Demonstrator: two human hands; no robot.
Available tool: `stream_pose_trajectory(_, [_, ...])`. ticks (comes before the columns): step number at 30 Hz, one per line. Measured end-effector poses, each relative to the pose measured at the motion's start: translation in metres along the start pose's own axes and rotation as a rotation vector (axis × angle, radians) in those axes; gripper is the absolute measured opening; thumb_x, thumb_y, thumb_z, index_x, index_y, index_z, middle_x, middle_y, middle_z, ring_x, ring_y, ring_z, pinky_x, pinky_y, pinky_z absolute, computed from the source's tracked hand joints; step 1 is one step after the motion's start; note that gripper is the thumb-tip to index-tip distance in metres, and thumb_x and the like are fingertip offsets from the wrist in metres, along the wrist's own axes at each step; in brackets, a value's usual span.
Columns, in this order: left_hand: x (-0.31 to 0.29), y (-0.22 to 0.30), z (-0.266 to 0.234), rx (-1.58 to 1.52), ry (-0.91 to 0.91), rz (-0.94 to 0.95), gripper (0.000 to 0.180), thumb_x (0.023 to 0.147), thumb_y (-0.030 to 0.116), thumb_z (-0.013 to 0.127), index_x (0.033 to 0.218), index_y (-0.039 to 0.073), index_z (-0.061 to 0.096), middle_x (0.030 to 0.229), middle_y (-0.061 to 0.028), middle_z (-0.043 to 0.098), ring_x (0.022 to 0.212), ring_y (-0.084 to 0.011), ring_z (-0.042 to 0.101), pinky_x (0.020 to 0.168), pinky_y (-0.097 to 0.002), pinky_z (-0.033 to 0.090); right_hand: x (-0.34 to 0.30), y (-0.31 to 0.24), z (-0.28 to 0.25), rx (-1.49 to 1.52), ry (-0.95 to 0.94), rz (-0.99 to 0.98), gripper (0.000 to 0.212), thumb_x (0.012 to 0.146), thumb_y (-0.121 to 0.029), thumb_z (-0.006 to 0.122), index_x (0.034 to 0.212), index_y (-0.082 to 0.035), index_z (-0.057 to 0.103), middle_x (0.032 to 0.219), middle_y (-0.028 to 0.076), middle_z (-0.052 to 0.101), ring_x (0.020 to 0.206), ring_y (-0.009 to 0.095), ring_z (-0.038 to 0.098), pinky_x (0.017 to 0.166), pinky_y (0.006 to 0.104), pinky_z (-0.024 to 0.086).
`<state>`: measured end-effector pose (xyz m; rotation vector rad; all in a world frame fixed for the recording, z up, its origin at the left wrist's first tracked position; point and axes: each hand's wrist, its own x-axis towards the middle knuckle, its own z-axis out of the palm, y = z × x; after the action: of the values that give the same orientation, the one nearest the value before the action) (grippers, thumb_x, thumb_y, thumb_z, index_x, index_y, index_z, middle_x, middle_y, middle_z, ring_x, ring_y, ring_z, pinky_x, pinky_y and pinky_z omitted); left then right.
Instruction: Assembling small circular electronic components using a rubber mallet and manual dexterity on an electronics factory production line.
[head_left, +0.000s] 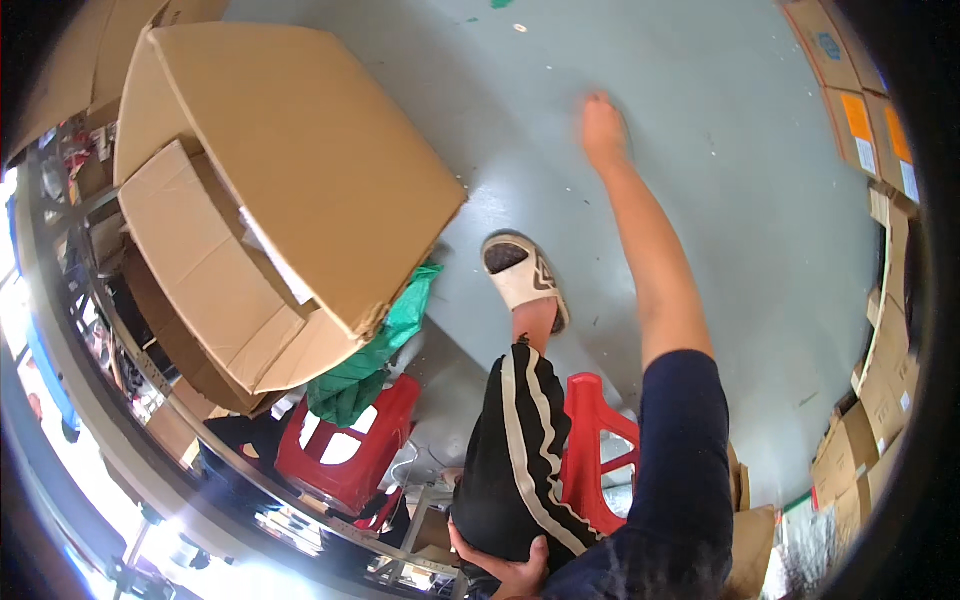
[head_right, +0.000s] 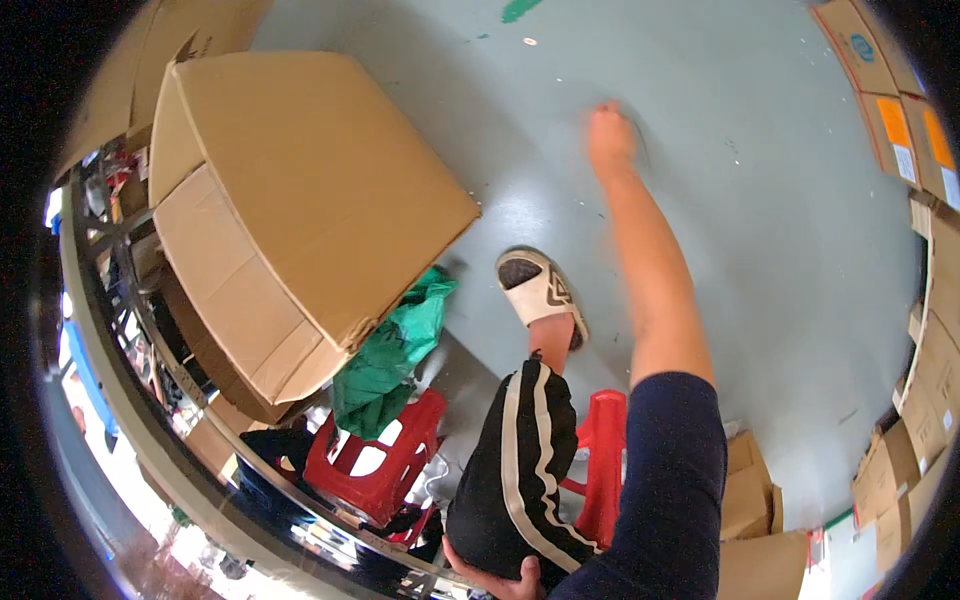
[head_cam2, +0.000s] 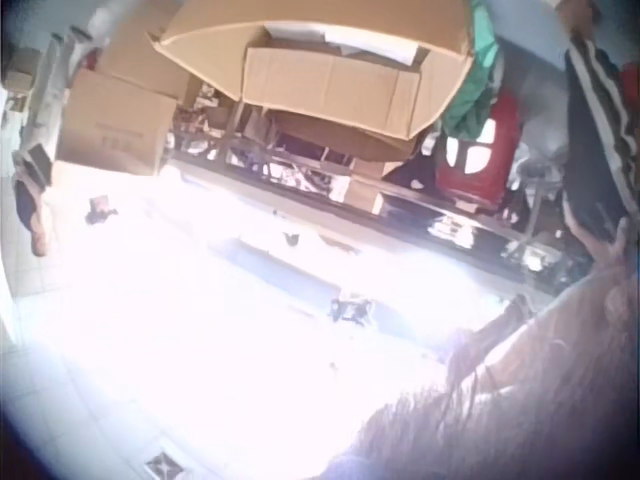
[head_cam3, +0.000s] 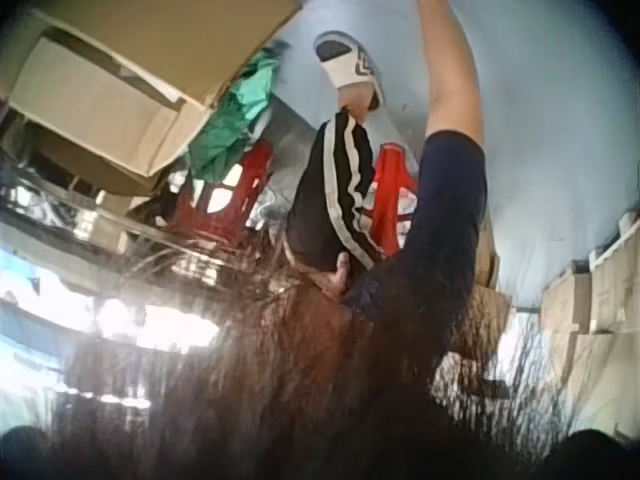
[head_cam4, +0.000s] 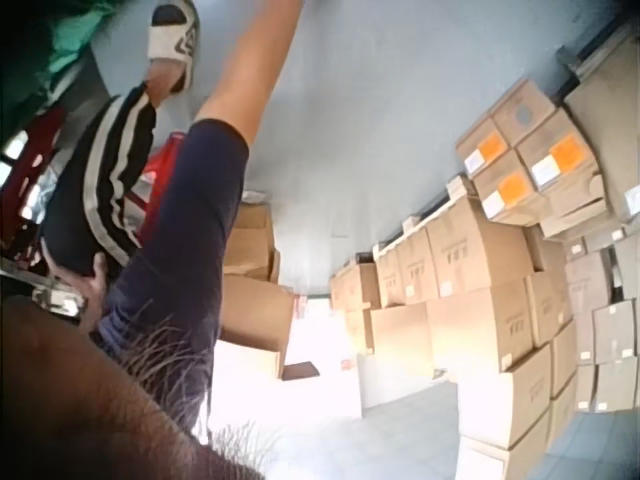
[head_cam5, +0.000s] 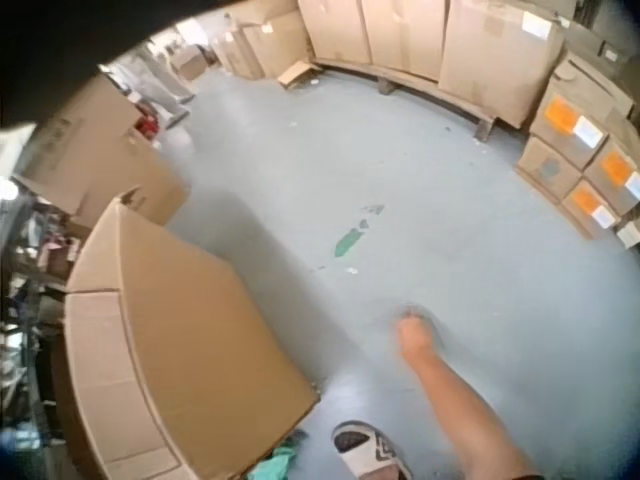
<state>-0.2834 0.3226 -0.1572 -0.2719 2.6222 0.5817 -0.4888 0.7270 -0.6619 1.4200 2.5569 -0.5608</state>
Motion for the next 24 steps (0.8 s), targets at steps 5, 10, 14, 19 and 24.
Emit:
stream_pose_trajectory(5, [-0.002, -0.010, -0.002, -0.081, -0.037, 0.098, 0.133, 0.070, 0.054, 0.089, 0.161, -0.004, 0.011, 0.158, -0.0257, 0.025, 0.147, -0.0381, 0.030, 0.121, -0.0507, 0.024, -0.069, 0.065, -0.025, 0.927, -0.187, 0.338, 0.013, 0.095, -0.010, 0.066, 0.104, -0.001, 0.069, 0.108, 0.013, 0.071, 0.085, 0.022, 0.069, 0.076, 0.0369, 0.055])
stream_pose_trajectory(10, [0.008, -0.003, -0.013, -0.085, 0.124, 0.099, 0.114, 0.079, 0.040, 0.084, 0.162, -0.003, 0.020, 0.160, -0.0226, 0.031, 0.149, -0.0352, 0.031, 0.125, -0.0464, 0.019, -0.271, -0.034, -0.158, 2.260, -0.754, 0.206, 0.030, 0.091, -0.001, 0.069, 0.121, -0.004, 0.067, 0.115, 0.010, 0.071, 0.096, 0.020, 0.070, 0.077, 0.0312, 0.060])
stream_pose_trajectory(14, [0.015, -0.011, -0.021, -0.146, 0.273, 0.079, 0.097, 0.082, 0.028, 0.085, 0.155, -0.007, 0.032, 0.151, -0.0279, 0.042, 0.141, -0.0417, 0.042, 0.120, -0.0477, 0.031, -0.366, -0.119, -0.287, 2.346, -1.144, -0.209, 0.015, 0.087, -0.006, 0.077, 0.093, -0.002, 0.064, 0.104, 0.012, 0.063, 0.066, 0.014, 0.060, 0.048, 0.0251, 0.051])
stream_pose_trajectory(19, [0.012, -0.052, -0.045, -0.462, 0.302, 0.028, 0.056, 0.103, 0.024, 0.064, 0.146, -0.007, 0.047, 0.148, -0.0260, 0.049, 0.141, -0.0385, 0.047, 0.119, -0.0445, 0.034, -0.447, -0.156, -0.363, 2.185, -1.519, -0.603, 0.016, 0.094, -0.012, 0.077, 0.095, -0.002, 0.065, 0.102, 0.012, 0.059, 0.066, 0.012, 0.062, 0.048, 0.0215, 0.050])
stream_pose_trajectory(24, [-0.103, -0.012, -0.208, -0.723, 0.457, 0.571, 0.042, 0.103, 0.023, 0.054, 0.135, -0.003, 0.060, 0.136, -0.0228, 0.063, 0.131, -0.0381, 0.058, 0.112, -0.0456, 0.042, -0.566, -0.191, -0.426, 1.944, -1.801, -0.944, 0.006, 0.088, 0.002, 0.071, 0.091, 0.002, 0.066, 0.104, 0.016, 0.061, 0.067, 0.017, 0.063, 0.053, 0.0255, 0.054])
